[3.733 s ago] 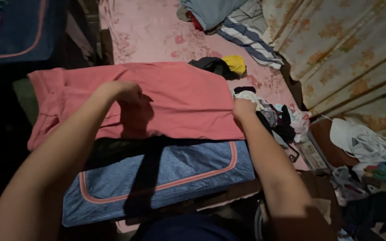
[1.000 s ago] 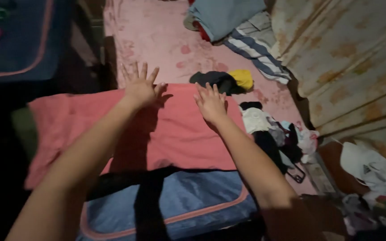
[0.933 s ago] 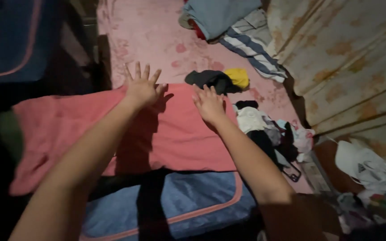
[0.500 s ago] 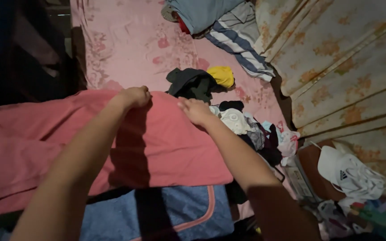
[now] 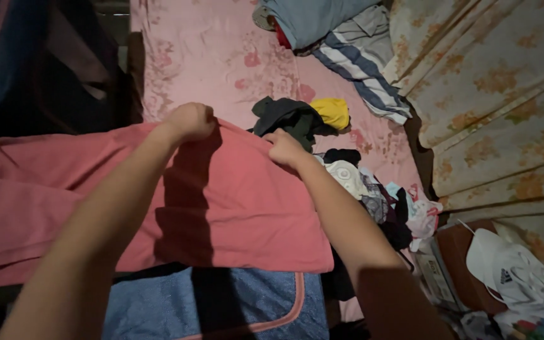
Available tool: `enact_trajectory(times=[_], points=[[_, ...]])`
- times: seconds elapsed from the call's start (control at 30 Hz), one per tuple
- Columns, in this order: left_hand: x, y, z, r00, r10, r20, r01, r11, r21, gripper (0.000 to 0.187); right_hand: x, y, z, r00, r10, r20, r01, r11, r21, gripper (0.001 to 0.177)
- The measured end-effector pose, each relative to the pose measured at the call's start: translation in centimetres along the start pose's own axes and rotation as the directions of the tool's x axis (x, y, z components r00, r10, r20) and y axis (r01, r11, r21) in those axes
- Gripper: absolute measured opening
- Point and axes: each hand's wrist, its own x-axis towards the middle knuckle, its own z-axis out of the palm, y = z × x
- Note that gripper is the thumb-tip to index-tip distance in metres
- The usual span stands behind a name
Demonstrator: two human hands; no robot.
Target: Folding various items of clothing and neatly packing them into a blue suitcase.
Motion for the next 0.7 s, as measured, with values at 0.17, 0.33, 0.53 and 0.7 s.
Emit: enact_trajectory(times=[0.17,0.33,0.53,0.7], points=[[0.0,0.7,-2.2,0.994,-0.062,0.091,0.076,0.986,-0.151,0.033,1.9,0.0,1.2,0.997,-0.071,-0.009,0.063,0.818,0.572,0.048],[0.5,0.7,-3.0,0.994,0.010,0.110,0.023,0.956,-0.293,0.034,2.3,-2.0,-0.3,0.950,-0.257,-0.175,0.310,0.744,0.592,0.046],[-2.7,1.7,-9.4,0.950,0.039,0.311,0.011,0.988,-0.156,0.049,-0.3,-3.4,-4.6,0.992,-0.128,0.006,0.128,0.992,0.004,0.037],[-3.2,-6.1,-10.7,0.874,-0.135,0.467,0.066,0.985,0.160,0.052,-1.5,-0.7,-4.9,1.000,-0.017,0.023,0.023,0.953,-0.303,0.038]])
